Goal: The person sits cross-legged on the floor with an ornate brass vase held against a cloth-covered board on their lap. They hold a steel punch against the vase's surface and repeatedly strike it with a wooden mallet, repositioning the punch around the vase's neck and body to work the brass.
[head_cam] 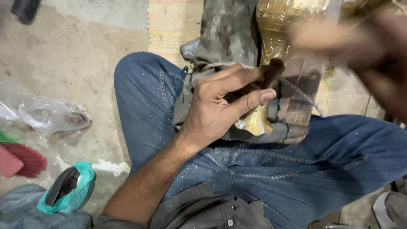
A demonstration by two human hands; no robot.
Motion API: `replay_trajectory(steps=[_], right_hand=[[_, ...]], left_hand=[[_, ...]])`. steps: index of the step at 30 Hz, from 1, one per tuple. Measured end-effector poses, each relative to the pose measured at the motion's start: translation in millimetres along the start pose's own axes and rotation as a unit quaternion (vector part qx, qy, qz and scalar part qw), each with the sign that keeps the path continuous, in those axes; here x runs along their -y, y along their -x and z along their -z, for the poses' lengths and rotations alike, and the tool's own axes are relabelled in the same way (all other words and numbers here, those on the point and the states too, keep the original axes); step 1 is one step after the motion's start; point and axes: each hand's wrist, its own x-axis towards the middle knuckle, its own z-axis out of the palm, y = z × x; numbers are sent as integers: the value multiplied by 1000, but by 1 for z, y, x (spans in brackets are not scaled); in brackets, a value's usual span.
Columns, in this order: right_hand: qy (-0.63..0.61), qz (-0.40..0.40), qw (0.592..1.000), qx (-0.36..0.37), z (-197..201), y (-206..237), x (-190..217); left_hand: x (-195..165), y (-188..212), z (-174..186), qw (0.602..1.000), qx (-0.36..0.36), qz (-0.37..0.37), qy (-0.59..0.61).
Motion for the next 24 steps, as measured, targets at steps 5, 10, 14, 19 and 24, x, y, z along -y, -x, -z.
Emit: replay_trajectory(steps=[5, 10, 14, 19, 24], right_hand=[[119, 4, 993, 10, 2, -6, 5], [25, -16, 1000, -9, -10, 8, -10], [101, 27, 988, -112, -33, 7, -37], [-232, -157, 932, -229, -72, 1, -56], [-297, -242, 900, -209, -81, 3, -68]], left_hand=[[-9, -5, 3, 1000, 4, 7, -26], [-15, -5, 2, 999, 10, 25, -21], [-7, -10, 20, 976, -113, 97, 157], [44, -55, 85, 935, -338, 57, 96], [113, -96, 84, 931, -279, 218, 92]])
